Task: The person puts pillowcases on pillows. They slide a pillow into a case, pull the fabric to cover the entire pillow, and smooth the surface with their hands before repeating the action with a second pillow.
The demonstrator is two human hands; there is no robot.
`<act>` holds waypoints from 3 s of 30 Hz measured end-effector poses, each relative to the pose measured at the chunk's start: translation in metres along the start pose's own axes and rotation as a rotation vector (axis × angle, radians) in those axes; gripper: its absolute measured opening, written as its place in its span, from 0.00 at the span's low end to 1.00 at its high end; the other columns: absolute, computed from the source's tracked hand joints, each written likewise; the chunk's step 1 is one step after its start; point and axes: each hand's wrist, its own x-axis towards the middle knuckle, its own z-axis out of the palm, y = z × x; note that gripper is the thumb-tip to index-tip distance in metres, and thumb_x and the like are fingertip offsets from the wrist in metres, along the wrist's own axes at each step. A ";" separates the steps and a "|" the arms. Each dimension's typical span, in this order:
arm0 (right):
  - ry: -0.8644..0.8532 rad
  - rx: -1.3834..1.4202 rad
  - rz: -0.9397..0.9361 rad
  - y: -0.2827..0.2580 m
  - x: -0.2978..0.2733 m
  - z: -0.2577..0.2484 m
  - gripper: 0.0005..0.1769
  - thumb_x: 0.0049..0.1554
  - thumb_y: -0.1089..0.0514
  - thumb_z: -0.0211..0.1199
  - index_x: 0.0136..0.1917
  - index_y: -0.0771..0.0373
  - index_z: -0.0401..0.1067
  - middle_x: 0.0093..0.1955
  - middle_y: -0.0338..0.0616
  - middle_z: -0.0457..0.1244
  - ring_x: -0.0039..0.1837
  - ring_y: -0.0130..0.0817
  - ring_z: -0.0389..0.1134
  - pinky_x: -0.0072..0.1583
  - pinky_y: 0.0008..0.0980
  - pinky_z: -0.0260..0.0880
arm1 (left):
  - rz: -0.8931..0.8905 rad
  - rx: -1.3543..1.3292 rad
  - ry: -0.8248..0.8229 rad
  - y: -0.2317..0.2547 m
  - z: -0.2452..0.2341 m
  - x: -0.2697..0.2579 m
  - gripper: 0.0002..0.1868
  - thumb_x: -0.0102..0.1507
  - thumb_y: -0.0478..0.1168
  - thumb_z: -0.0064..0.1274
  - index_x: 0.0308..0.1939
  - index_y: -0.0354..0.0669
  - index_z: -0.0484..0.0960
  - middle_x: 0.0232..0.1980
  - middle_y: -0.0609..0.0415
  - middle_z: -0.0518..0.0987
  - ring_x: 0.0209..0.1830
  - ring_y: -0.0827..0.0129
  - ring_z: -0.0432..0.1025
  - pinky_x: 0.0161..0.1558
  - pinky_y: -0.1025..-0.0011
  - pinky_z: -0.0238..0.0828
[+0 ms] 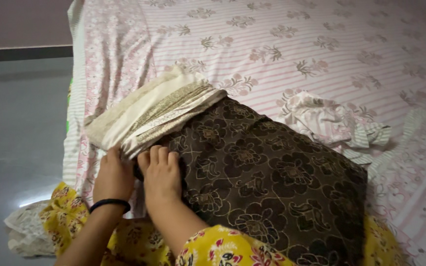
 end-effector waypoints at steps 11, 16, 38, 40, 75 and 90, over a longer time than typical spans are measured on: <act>-0.076 0.535 -0.103 0.041 0.023 -0.013 0.16 0.47 0.57 0.69 0.50 0.57 0.75 0.52 0.51 0.70 0.57 0.51 0.71 0.58 0.46 0.71 | -0.118 0.179 -0.101 0.017 -0.004 -0.005 0.12 0.66 0.43 0.47 0.50 0.41 0.74 0.41 0.31 0.81 0.45 0.35 0.76 0.47 0.42 0.71; -0.069 0.644 -0.086 0.045 0.021 -0.014 0.12 0.46 0.59 0.67 0.46 0.55 0.77 0.47 0.48 0.71 0.55 0.48 0.72 0.56 0.46 0.71 | -0.074 0.237 -0.047 0.007 0.005 0.007 0.11 0.63 0.42 0.50 0.43 0.37 0.78 0.41 0.32 0.82 0.46 0.36 0.77 0.47 0.44 0.72; -0.086 0.813 -0.050 0.037 -0.017 -0.064 0.07 0.48 0.66 0.61 0.41 0.59 0.76 0.42 0.52 0.70 0.50 0.52 0.72 0.54 0.51 0.69 | -0.140 0.249 0.179 -0.015 -0.016 0.014 0.10 0.67 0.42 0.51 0.43 0.38 0.77 0.41 0.34 0.82 0.43 0.36 0.77 0.42 0.45 0.72; -0.059 0.812 -0.061 0.036 -0.021 -0.063 0.08 0.48 0.66 0.61 0.42 0.59 0.76 0.42 0.52 0.70 0.50 0.51 0.72 0.54 0.51 0.69 | -0.144 0.264 0.154 -0.013 -0.020 0.009 0.11 0.68 0.44 0.50 0.44 0.39 0.75 0.41 0.33 0.83 0.43 0.36 0.77 0.41 0.44 0.72; 0.101 0.909 0.132 0.184 0.040 0.029 0.15 0.59 0.53 0.60 0.59 0.51 0.75 0.65 0.38 0.67 0.66 0.45 0.64 0.66 0.47 0.61 | 0.546 0.478 0.012 0.103 0.044 0.070 0.25 0.63 0.56 0.49 0.64 0.72 0.77 0.76 0.51 0.62 0.76 0.43 0.51 0.70 0.38 0.42; -0.318 0.922 0.484 0.246 0.075 0.051 0.28 0.60 0.36 0.54 0.68 0.49 0.71 0.63 0.41 0.70 0.63 0.39 0.71 0.66 0.42 0.69 | 0.641 0.588 0.042 0.127 0.064 0.061 0.28 0.66 0.55 0.43 0.57 0.36 0.79 0.73 0.51 0.70 0.75 0.59 0.61 0.74 0.54 0.51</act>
